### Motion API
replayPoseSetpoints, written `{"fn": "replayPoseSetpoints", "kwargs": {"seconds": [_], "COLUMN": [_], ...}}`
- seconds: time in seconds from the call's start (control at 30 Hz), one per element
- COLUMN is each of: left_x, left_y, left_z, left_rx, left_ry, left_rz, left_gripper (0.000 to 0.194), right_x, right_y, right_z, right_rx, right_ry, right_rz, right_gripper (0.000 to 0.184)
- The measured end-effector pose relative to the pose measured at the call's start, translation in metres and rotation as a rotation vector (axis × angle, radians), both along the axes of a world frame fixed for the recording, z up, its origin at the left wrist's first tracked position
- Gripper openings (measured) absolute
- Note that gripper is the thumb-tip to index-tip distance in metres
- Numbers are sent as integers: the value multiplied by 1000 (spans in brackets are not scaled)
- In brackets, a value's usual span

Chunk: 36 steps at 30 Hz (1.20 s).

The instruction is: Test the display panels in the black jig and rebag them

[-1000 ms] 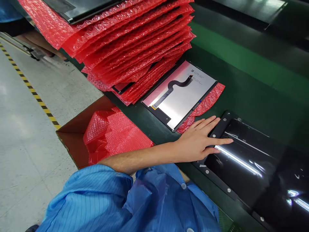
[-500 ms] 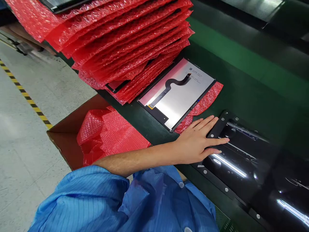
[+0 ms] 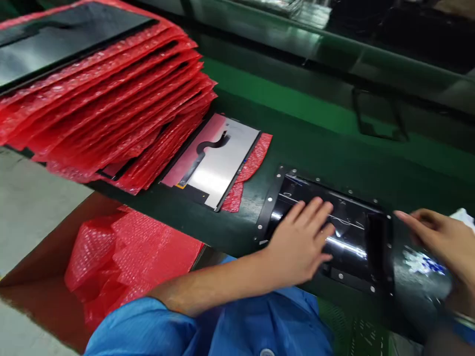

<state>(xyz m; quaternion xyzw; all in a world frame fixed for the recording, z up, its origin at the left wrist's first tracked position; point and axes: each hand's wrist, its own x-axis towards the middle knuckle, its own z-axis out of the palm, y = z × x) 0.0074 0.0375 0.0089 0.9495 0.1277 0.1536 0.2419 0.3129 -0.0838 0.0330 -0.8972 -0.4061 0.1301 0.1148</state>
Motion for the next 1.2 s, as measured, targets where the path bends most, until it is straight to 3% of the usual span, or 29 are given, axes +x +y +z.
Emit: {"fn": "replayPoseSetpoints", "kwargs": {"seconds": [0.03,0.13,0.27,0.4,0.53,0.6,0.7,0.77,0.87,0.97,1.1,1.2], "left_x": [12,43,58,61,66,70,77,83,91,90,64,36], "left_y": [-12,-40,-49,-46,-32,-18,6,18,27,30,37,51], "left_z": [-1,-8,-11,-4,6,10,13,13,11,16,31,34], "left_rx": [30,95,151,263,195,147,137,138,82,-15,-121,-199], "left_ry": [-8,-8,42,95,70,70,113,139,115,-52,-282,-463], "left_rz": [-121,-339,-349,-355,-396,-324,-6,127,177,213,176,401], "left_gripper": [50,48,41,44,38,36,39,40,39,31,27,33], "right_x": [-1,-3,0,-1,-13,-18,-20,-18,-15,-19,-32,-40], "right_y": [9,34,49,55,51,46,39,36,35,33,34,38], "right_z": [1,0,-8,-5,-2,-5,-13,-18,-22,-25,-29,-32], "right_rx": [-165,-251,-291,-357,-249,-153,11,116,265,416,596,710], "right_ry": [89,171,172,115,88,75,92,137,207,333,565,659], "right_rz": [-66,-86,-86,-78,-126,-171,-231,-237,-219,-148,-46,-43], "right_gripper": [68,58,58,57,54,52,45,43,50,66,78,80]}}
